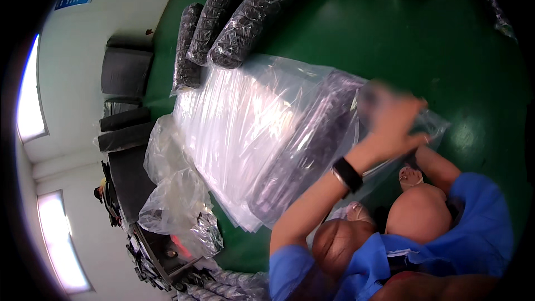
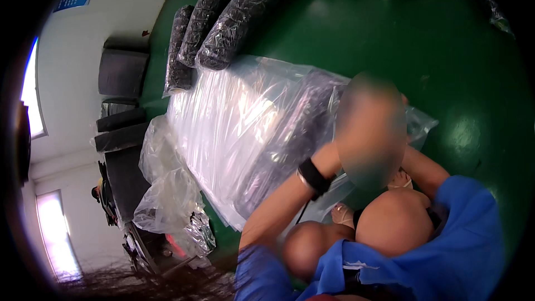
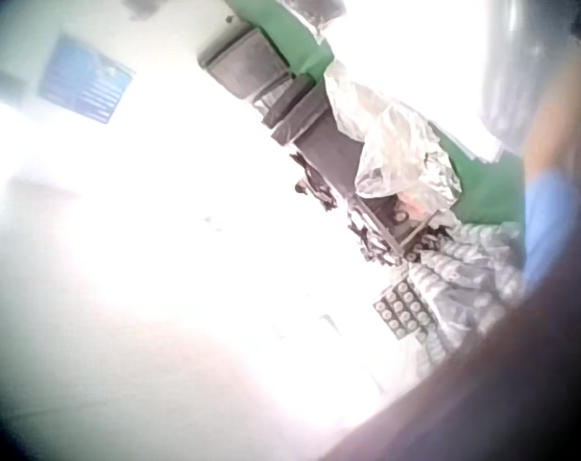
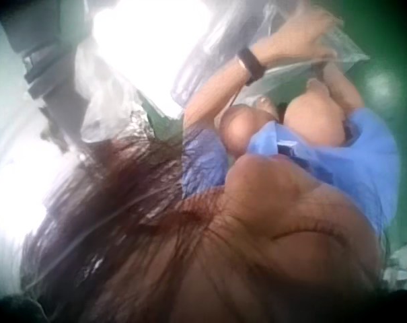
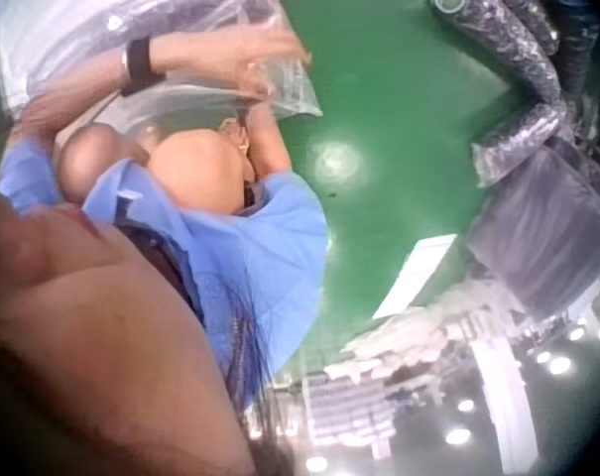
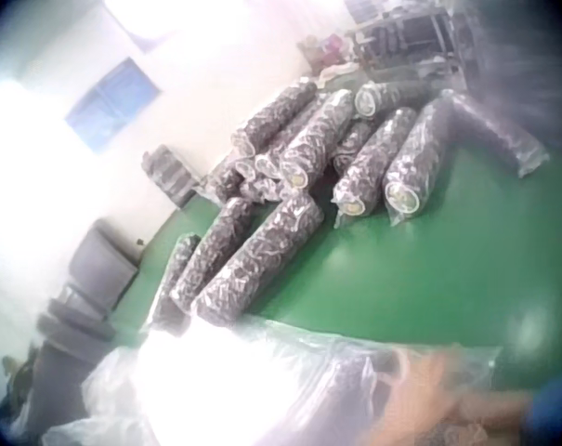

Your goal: The person places several wrapped rolls into a large clear plastic bag by hand while sitting on the floor.

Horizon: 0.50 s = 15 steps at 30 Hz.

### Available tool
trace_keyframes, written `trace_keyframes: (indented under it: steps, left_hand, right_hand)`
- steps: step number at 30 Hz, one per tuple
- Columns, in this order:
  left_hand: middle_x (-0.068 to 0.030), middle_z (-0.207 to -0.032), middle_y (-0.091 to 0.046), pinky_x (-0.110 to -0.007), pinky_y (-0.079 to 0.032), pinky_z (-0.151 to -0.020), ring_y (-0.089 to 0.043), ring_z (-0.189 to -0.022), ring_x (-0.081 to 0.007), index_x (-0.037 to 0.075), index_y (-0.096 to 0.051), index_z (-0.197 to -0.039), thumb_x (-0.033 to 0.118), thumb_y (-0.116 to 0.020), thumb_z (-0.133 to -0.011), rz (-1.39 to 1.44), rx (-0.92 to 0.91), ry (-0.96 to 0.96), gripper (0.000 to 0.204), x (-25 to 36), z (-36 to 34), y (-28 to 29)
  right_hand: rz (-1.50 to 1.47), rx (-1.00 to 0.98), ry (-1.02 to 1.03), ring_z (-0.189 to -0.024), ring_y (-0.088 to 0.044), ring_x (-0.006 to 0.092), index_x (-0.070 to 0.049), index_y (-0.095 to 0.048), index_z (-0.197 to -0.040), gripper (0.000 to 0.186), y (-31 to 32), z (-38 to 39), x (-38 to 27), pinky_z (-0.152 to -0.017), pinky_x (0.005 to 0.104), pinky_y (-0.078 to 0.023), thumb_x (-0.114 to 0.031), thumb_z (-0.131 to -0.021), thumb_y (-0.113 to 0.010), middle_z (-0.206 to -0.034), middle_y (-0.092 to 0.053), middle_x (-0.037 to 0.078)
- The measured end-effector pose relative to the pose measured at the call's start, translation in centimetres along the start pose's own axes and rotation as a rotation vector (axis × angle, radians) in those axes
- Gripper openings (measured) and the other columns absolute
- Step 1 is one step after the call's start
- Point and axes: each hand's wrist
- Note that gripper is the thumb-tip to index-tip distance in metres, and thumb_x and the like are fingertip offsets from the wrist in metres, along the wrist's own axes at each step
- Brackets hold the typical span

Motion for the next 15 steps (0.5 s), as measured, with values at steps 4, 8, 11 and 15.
trace_keyframes:
  steps: [4,8,11,15]
  left_hand:
    - [-0.0138,-0.110,-0.062,-0.046,-0.046,-0.093,-0.059,-0.105,-0.0346,0.003,-0.063,-0.111,0.025,-0.073,-0.074,-0.528,0.030,-0.132,0.044,-7.4,0.7,0.0]
    - [-0.0109,-0.099,-0.066,-0.044,-0.046,-0.090,-0.061,-0.100,-0.0299,0.007,-0.069,-0.094,0.019,-0.066,-0.078,-0.654,-0.048,-0.056,0.020,-9.0,1.4,-2.0]
    - [-0.0098,-0.095,-0.067,-0.044,-0.046,-0.087,-0.061,-0.098,-0.0271,0.009,-0.070,-0.091,0.017,-0.062,-0.081,-0.979,-0.295,-0.022,0.015,-7.8,1.5,-3.0]
    - [-0.0094,-0.102,-0.066,-0.043,-0.045,-0.092,-0.061,-0.100,-0.0263,0.008,-0.067,-0.104,0.019,-0.061,-0.085,-0.686,0.062,-0.039,0.023,-6.5,1.0,-3.0]
  right_hand:
    - [-0.119,-0.023,0.034,-0.125,-0.049,0.0302,0.000,-0.040,-0.142,0.066,-1.4,5.1,3.0,-0.104,0.0411,-0.040,-0.020,-0.087,-0.071,-0.141,-0.046,0.020]
    - [-0.170,-0.030,0.030,-0.126,-0.048,0.0308,0.001,-0.039,-0.142,0.066,-1.9,5.3,4.0,-0.105,0.0411,-0.039,-0.020,-0.088,-0.070,-0.141,-0.044,0.021]
    - [-0.197,-0.032,0.028,-0.126,-0.047,0.0312,0.001,-0.037,-0.143,0.067,-2.4,4.6,4.5,-0.106,0.0412,-0.038,-0.021,-0.088,-0.070,-0.142,-0.043,0.021]
    - [-0.234,-0.045,0.032,-0.127,-0.045,0.0317,0.002,-0.036,-0.143,0.068,-3.3,3.8,5.2,-0.106,0.0412,-0.037,-0.021,-0.089,-0.069,-0.142,-0.041,0.022]
Point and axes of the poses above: each hand's wrist, its own z-axis away from the middle knuckle, its own y-axis out of the back of the hand, x = y × z
